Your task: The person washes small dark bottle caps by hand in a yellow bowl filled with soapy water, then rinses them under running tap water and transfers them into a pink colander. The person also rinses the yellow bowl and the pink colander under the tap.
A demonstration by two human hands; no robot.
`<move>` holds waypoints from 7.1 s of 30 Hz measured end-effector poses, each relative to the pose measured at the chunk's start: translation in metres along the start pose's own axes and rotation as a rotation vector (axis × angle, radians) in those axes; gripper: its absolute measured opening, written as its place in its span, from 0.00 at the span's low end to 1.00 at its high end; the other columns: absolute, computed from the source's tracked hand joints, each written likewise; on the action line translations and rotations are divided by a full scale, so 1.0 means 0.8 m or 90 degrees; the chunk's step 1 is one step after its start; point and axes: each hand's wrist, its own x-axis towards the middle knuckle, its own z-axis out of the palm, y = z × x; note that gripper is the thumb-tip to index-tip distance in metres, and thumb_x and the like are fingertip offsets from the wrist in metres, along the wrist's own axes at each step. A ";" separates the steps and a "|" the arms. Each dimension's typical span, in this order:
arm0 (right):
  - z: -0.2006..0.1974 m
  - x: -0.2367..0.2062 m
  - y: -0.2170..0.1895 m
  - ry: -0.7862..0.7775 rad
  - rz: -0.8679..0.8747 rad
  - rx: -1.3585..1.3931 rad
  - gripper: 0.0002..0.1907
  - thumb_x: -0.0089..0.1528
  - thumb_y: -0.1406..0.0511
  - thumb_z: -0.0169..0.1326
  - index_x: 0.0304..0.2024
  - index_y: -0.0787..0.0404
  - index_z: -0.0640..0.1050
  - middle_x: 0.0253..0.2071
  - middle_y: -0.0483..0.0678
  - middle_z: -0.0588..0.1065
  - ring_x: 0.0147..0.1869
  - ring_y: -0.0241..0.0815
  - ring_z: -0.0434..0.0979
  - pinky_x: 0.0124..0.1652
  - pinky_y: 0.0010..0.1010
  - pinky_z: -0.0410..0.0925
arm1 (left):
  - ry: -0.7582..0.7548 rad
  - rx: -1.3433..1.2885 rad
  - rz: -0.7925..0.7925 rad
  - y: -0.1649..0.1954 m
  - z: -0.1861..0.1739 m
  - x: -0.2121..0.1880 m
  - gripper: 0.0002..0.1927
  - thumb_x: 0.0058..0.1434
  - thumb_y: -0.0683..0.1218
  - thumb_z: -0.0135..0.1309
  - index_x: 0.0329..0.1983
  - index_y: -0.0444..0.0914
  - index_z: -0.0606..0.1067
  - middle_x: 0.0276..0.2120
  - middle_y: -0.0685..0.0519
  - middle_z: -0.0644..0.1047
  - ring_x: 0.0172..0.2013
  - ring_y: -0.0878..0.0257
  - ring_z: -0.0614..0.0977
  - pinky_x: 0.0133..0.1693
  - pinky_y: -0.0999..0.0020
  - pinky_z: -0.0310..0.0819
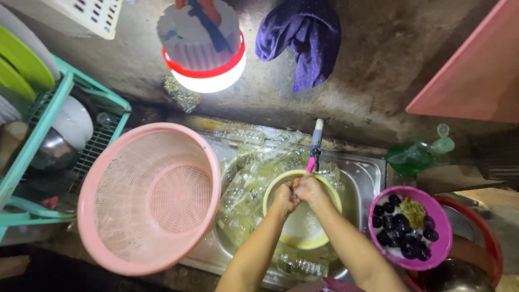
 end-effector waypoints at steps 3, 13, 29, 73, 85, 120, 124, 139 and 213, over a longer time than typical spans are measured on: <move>-0.005 0.000 0.006 0.039 -0.053 -0.054 0.15 0.57 0.76 0.49 0.46 0.66 0.75 0.42 0.56 0.77 0.46 0.52 0.78 0.47 0.39 0.74 | -0.037 -0.051 -0.002 -0.003 0.013 0.014 0.13 0.66 0.45 0.43 0.42 0.37 0.77 0.36 0.47 0.80 0.35 0.56 0.81 0.40 0.60 0.78; -0.038 0.009 -0.004 0.085 -0.212 -0.430 0.15 0.57 0.71 0.56 0.48 0.62 0.78 0.48 0.57 0.78 0.52 0.55 0.78 0.51 0.42 0.72 | -0.046 0.086 0.023 -0.008 0.013 0.034 0.12 0.63 0.47 0.49 0.44 0.37 0.78 0.39 0.43 0.80 0.39 0.49 0.81 0.43 0.56 0.76; -0.197 -0.064 0.053 0.239 -0.239 -0.587 0.28 0.61 0.61 0.63 0.56 0.70 0.69 0.50 0.60 0.76 0.51 0.58 0.79 0.44 0.52 0.73 | 0.095 0.797 0.802 -0.003 -0.146 -0.111 0.11 0.62 0.45 0.59 0.45 0.34 0.79 0.42 0.44 0.82 0.44 0.48 0.84 0.49 0.58 0.76; -0.182 -0.069 -0.079 0.158 -0.232 -0.455 0.14 0.58 0.70 0.54 0.47 0.63 0.77 0.35 0.52 0.78 0.28 0.40 0.74 0.23 0.28 0.62 | 0.601 0.960 1.041 0.198 -0.154 -0.324 0.31 0.49 0.32 0.50 0.59 0.30 0.60 0.74 0.34 0.55 0.75 0.32 0.48 0.68 0.25 0.33; -0.210 -0.069 -0.096 0.120 -0.210 -0.508 0.15 0.58 0.71 0.53 0.48 0.66 0.75 0.30 0.52 0.75 0.23 0.40 0.69 0.19 0.27 0.59 | 0.703 0.819 1.156 0.221 -0.193 -0.303 0.44 0.46 0.38 0.57 0.68 0.29 0.56 0.65 0.34 0.63 0.67 0.37 0.64 0.69 0.37 0.48; 0.415 -0.329 -0.151 0.234 -1.189 -1.507 0.15 0.54 0.62 0.61 0.39 0.66 0.83 0.43 0.62 0.79 0.42 0.54 0.82 0.37 0.40 0.75 | 0.360 1.491 1.089 0.277 0.019 -0.257 0.07 0.67 0.42 0.46 0.46 0.38 0.71 0.42 0.47 0.76 0.37 0.52 0.81 0.37 0.56 0.75; 0.407 -0.311 -0.045 0.335 -1.574 -1.169 0.09 0.61 0.67 0.53 0.43 0.62 0.78 0.37 0.55 0.74 0.34 0.46 0.78 0.27 0.38 0.71 | 0.122 1.512 1.118 0.334 -0.012 -0.262 0.09 0.65 0.41 0.45 0.46 0.40 0.73 0.44 0.47 0.77 0.42 0.50 0.81 0.43 0.51 0.74; -0.006 -0.127 -0.157 0.145 -0.653 -1.231 0.11 0.62 0.66 0.50 0.45 0.60 0.78 0.27 0.58 0.76 0.22 0.49 0.74 0.18 0.37 0.66 | 0.428 1.053 0.743 0.368 0.021 -0.221 0.25 0.63 0.50 0.52 0.64 0.46 0.66 0.45 0.34 0.78 0.45 0.35 0.79 0.46 0.43 0.73; -0.120 -0.050 0.014 -0.015 -0.060 -0.222 0.21 0.65 0.66 0.54 0.58 0.70 0.70 0.49 0.62 0.76 0.43 0.54 0.79 0.36 0.42 0.76 | 0.647 0.835 0.867 0.396 -0.072 -0.308 0.28 0.66 0.47 0.55 0.70 0.49 0.67 0.54 0.36 0.78 0.53 0.38 0.79 0.53 0.49 0.73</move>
